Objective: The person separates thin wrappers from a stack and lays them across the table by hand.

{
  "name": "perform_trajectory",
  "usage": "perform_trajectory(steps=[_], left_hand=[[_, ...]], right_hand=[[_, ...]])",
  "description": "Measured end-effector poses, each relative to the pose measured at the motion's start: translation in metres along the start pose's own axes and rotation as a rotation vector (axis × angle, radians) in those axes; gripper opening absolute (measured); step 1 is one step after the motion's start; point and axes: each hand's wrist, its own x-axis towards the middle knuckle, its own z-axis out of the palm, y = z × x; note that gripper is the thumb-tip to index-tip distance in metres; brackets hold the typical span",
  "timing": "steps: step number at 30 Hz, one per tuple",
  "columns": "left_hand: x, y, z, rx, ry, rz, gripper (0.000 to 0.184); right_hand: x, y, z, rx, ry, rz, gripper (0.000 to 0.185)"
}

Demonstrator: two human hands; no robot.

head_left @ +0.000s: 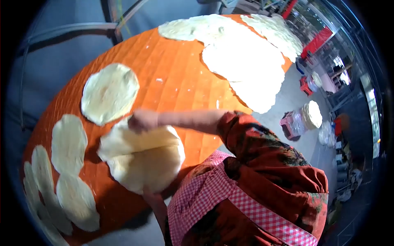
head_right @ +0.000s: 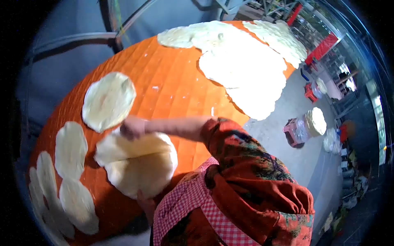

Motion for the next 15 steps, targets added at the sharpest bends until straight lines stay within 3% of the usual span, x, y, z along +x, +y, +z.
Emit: perform_trajectory(steps=[1,2,3,4,6,8,9,10,11,12,13,15], left_hand=[[0.005,-0.003,0.004,0.105,0.002,0.02,0.05],[0.001,-0.018,0.001,0.213,0.009,0.037,0.048],[-0.001,-0.029,0.001,0.32,0.024,0.052,0.045],[0.0,-0.037,0.001,0.228,-0.006,-0.038,0.047],[0.001,-0.045,0.004,0.042,-0.061,-0.232,0.052],[0.009,-0.028,0.014,-0.727,0.223,-0.555,0.056],[0.003,-0.024,0.01,-1.117,0.375,-0.703,0.058],[-0.002,-0.03,0.012,-1.313,0.241,-0.507,0.068],[0.002,0.003,0.013,-1.411,0.241,-0.457,0.069],[0.004,0.036,0.014,-1.501,0.265,-0.407,0.07],[0.01,0.031,0.014,-1.565,0.216,-0.392,0.069],[0.004,0.024,0.019,-1.591,0.391,-0.447,0.056]], right_hand=[[0.012,0.003,-0.049,-0.047,0.031,-0.163,0.011],[0.001,-0.03,-0.092,-0.076,0.162,-0.049,0.014],[0.0,-0.034,-0.146,-0.134,0.226,-0.133,0.015],[-0.006,-0.038,-0.195,-0.101,0.34,-0.051,0.019],[-0.039,-0.043,-0.284,-0.083,0.514,-0.115,0.02],[-0.068,-0.02,-0.37,0.118,0.684,-0.133,0.026],[-0.085,-0.007,-0.394,0.049,0.795,-0.085,0.026],[-0.097,0.034,-0.439,-0.26,0.96,-0.019,0.029],[-0.109,0.077,-0.484,-0.557,1.13,0.1,0.034],[-0.116,0.13,-0.51,-0.119,1.398,0.177,0.043],[-0.132,0.133,-0.498,-0.309,1.31,0.368,0.048],[-0.133,0.162,-0.448,-1.027,1.327,0.497,0.046]])
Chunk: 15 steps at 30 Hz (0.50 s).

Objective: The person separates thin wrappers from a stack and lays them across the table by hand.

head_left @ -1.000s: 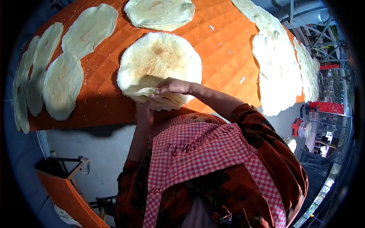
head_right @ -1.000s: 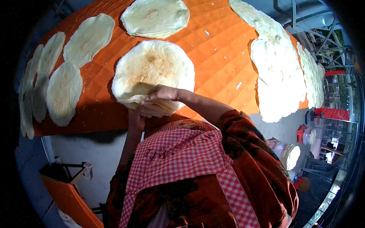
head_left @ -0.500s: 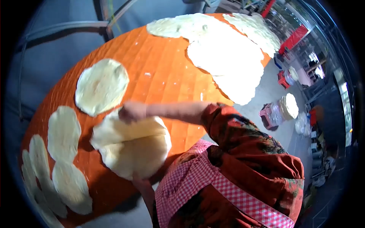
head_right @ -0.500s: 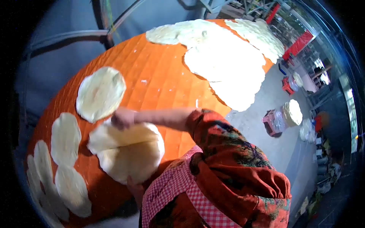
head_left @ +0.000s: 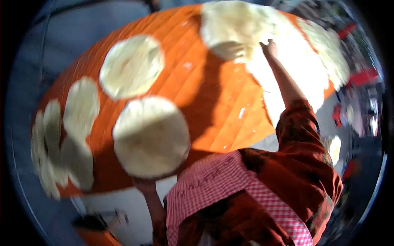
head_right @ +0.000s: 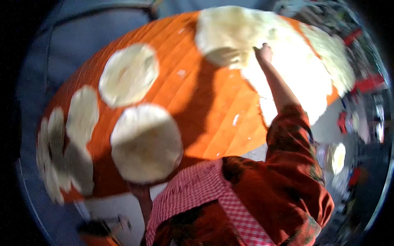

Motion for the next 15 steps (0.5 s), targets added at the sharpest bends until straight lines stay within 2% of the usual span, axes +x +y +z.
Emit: perform_trajectory(steps=[1,2,3,4,5,6,7,8,10,13,15], left_hand=[[0.002,0.002,-0.01,0.039,-0.044,-0.033,0.052],[0.002,0.0,0.001,0.1,0.108,-0.05,0.05],[0.003,-0.002,0.012,0.106,0.029,-0.081,0.048],[0.005,-0.005,0.029,0.177,0.138,-0.059,0.046],[0.009,-0.006,0.042,0.256,0.195,-0.019,0.044],[0.013,-0.003,0.041,0.254,0.149,-0.067,0.043],[0.012,-0.003,0.059,0.276,0.072,-0.059,0.043],[0.016,-0.007,0.077,0.297,-0.016,-0.053,0.043],[0.02,-0.003,0.071,0.301,-0.08,-0.068,0.044],[0.025,-0.001,0.062,0.222,-0.125,-0.111,0.045],[0.022,0.003,0.06,0.19,-0.144,-0.148,0.046]], right_hand=[[-0.046,-0.026,0.014,0.312,-0.155,-0.1,0.041],[-0.085,-0.046,0.021,0.613,-0.313,-0.172,0.037],[-0.149,-0.086,0.01,0.669,-0.502,-0.349,0.029],[-0.213,-0.126,0.0,0.739,-0.709,-0.508,0.024],[-0.264,-0.161,-0.033,0.904,-1.162,-0.62,0.038],[-0.325,-0.193,-0.047,0.829,-1.397,-0.603,0.045],[-0.37,-0.22,-0.073,0.898,-1.548,-0.685,0.052],[-0.398,-0.241,-0.076,0.737,-1.568,-0.851,0.057],[-0.459,-0.269,-0.088,0.674,-1.439,-1.037,0.059],[-0.478,-0.287,-0.086,0.668,-1.344,-1.054,0.053],[-0.473,-0.29,-0.079,0.753,-1.573,-0.832,0.048]])
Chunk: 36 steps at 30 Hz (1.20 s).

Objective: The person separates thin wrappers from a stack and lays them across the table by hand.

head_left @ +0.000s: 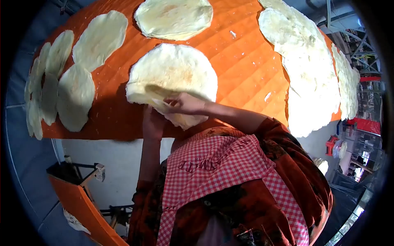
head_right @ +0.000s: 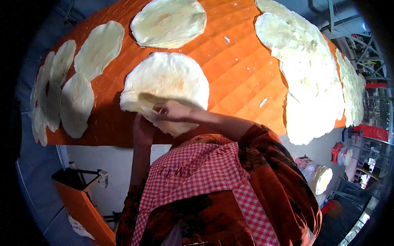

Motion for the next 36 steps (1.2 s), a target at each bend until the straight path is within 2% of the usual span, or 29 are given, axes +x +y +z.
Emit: perform_trajectory(steps=[1,5,9,12,14,17,20,24,27,28,29,31,33,34,35,36], left_hand=[[-0.001,-0.001,-0.003,0.006,0.011,0.004,0.047],[0.003,0.002,-0.009,0.088,0.031,-0.01,0.05],[-0.003,0.009,0.007,0.182,0.085,-0.016,0.051],[-0.002,0.012,0.01,0.238,0.062,-0.024,0.051],[-0.004,0.014,0.017,0.272,0.073,-0.027,0.05],[0.002,0.017,0.001,0.119,0.017,-0.105,0.05],[-0.005,0.017,0.017,0.349,0.102,-0.034,0.051],[-0.003,0.015,0.013,0.374,0.092,-0.011,0.048],[-0.005,0.017,0.015,0.366,0.098,-0.031,0.046],[0.005,0.009,-0.012,0.344,0.093,0.013,0.043],[0.01,0.01,-0.028,0.392,0.02,0.033,0.038],[-0.002,0.013,-0.035,0.621,0.225,0.117,0.033],[0.01,0.016,-0.11,1.804,-0.129,0.787,0.033],[0.013,0.02,-0.125,1.806,-0.128,0.759,0.033],[0.016,0.023,-0.14,1.808,-0.126,0.732,0.033],[0.012,0.024,-0.114,0.972,0.033,0.196,0.035]], right_hand=[[-0.001,0.003,-0.003,0.133,-0.028,0.054,0.046],[0.004,0.018,0.004,0.175,0.091,0.007,0.045],[-0.007,-0.009,0.011,0.273,0.074,0.171,0.054],[-0.016,-0.032,0.015,0.176,0.155,0.123,0.055],[-0.011,-0.029,0.015,0.137,0.125,0.121,0.06],[-0.007,-0.019,0.015,0.199,0.086,0.154,0.062],[-0.01,-0.022,0.013,0.219,0.038,0.197,0.062],[-0.006,-0.026,0.021,0.158,0.088,0.237,0.06],[0.004,-0.016,0.029,0.047,0.173,0.205,0.051],[0.004,-0.015,0.031,-0.032,0.22,0.209,0.039],[0.001,-0.028,0.03,-0.125,0.185,0.228,0.035],[-0.011,-0.064,0.027,-0.311,0.128,0.28,0.029],[-0.01,-0.067,0.029,-0.422,0.163,0.034,0.026],[0.008,-0.033,0.038,-0.307,0.354,-0.002,0.026],[0.03,-0.009,0.034,-0.37,0.409,0.049,0.024],[0.028,-0.011,0.008,-0.318,0.513,0.02,0.021]])
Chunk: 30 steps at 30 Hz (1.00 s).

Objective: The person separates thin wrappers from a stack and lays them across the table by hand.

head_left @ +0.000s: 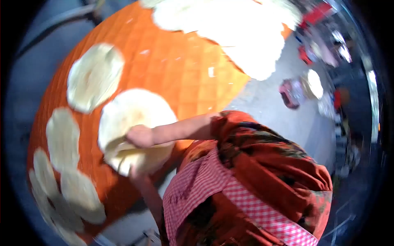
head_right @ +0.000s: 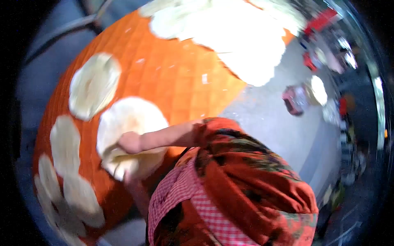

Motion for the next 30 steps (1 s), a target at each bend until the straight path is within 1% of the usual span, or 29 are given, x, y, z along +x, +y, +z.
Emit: perform_trajectory(steps=[1,2,3,4,5,6,7,8,9,10,11,12,13,15,16,17,18,19,20,21,22,23,24,25,27,28,29,30], left_hand=[[-0.001,0.003,-0.014,0.188,-0.077,0.066,0.038],[0.001,0.002,-0.044,0.377,-0.126,0.142,0.042],[0.004,0.013,-0.052,0.564,-0.15,0.224,0.045],[0.0,0.023,-0.06,0.488,-0.139,0.141,0.047],[-0.005,0.035,-0.066,0.206,-0.099,-0.073,0.048],[-0.01,0.051,-0.067,-0.052,-0.019,-0.257,0.05],[-0.012,0.064,-0.068,-0.176,0.024,-0.362,0.051],[-0.015,0.073,-0.067,-0.226,0.045,-0.418,0.053],[-0.02,0.082,-0.066,-0.243,0.057,-0.462,0.054],[-0.025,0.089,-0.067,-0.253,0.074,-0.489,0.056],[-0.03,0.094,-0.065,-0.252,0.084,-0.513,0.058],[-0.033,0.1,-0.061,-0.249,0.092,-0.537,0.059],[-0.034,0.105,-0.057,-0.244,0.102,-0.565,0.061],[-0.038,0.118,-0.048,-0.23,0.128,-0.637,0.064],[-0.039,0.126,-0.043,-0.225,0.141,-0.663,0.066],[-0.041,0.132,-0.036,-0.211,0.16,-0.689,0.068],[-0.041,0.133,-0.033,-0.229,0.103,-0.625,0.071],[-0.044,0.146,-0.021,-0.21,0.159,-0.649,0.07],[-0.042,0.152,-0.013,-0.201,0.207,-0.67,0.07],[-0.047,0.163,-0.004,-0.185,0.269,-0.695,0.069],[-0.05,0.165,-0.004,-0.068,0.254,-0.606,0.068],[-0.049,0.162,-0.01,0.045,0.237,-0.516,0.066],[-0.041,0.157,-0.02,0.098,0.182,-0.437,0.065],[-0.033,0.151,-0.03,0.149,0.133,-0.355,0.063],[-0.008,0.138,-0.06,0.135,-0.042,-0.218,0.06],[-0.019,0.144,-0.057,0.915,-0.202,0.359,0.057],[-0.017,0.153,-0.046,0.596,-0.136,0.198,0.057],[-0.007,0.165,-0.024,0.269,-0.074,0.045,0.058]], right_hand=[[0.0,-0.004,-0.033,0.062,0.098,-0.016,0.017],[-0.01,-0.011,-0.079,0.306,0.103,0.124,0.014],[-0.02,-0.008,-0.124,0.558,0.096,0.241,0.011],[-0.03,0.012,-0.149,0.6,0.235,0.255,0.01],[-0.041,0.035,-0.171,0.646,0.368,0.261,0.009],[-0.065,0.056,-0.204,0.541,0.392,0.308,0.01],[-0.096,0.073,-0.228,0.71,0.504,0.33,0.011],[-0.124,0.108,-0.243,0.558,0.635,0.356,0.01],[-0.155,0.15,-0.252,0.549,0.678,0.372,0.011],[-0.188,0.159,-0.261,0.622,0.799,0.493,0.016],[-0.218,0.184,-0.26,0.581,0.841,0.584,0.015],[-0.241,0.22,-0.25,0.389,0.89,0.707,0.012],[-0.264,0.247,-0.237,0.235,0.876,0.758,0.014],[-0.286,0.256,-0.23,0.411,0.814,0.84,0.014],[-0.285,0.262,-0.224,0.285,0.771,0.825,0.015],[-0.28,0.242,-0.236,0.169,0.724,0.773,0.015],[-0.278,0.225,-0.254,0.168,0.795,0.718,0.016],[-0.279,0.214,-0.27,0.168,0.865,0.662,0.016],[-0.282,0.217,-0.282,0.45,0.856,0.595,0.018],[-0.293,0.206,-0.303,0.702,0.873,0.614,0.022],[-0.307,0.212,-0.317,0.625,0.933,0.603,0.022],[-0.325,0.221,-0.331,0.631,0.976,0.66,0.023],[-0.343,0.23,-0.339,0.522,1.023,0.729,0.023],[-0.366,0.26,-0.341,0.371,0.983,0.825,0.026],[-0.404,0.287,-0.329,-0.302,1.061,0.819,0.035],[-0.411,0.274,-0.324,-0.531,1.055,0.867,0.04],[-0.414,0.257,-0.317,-0.766,1.05,0.905,0.045],[-0.412,0.261,-0.305,-0.632,1.119,0.853,0.047]])
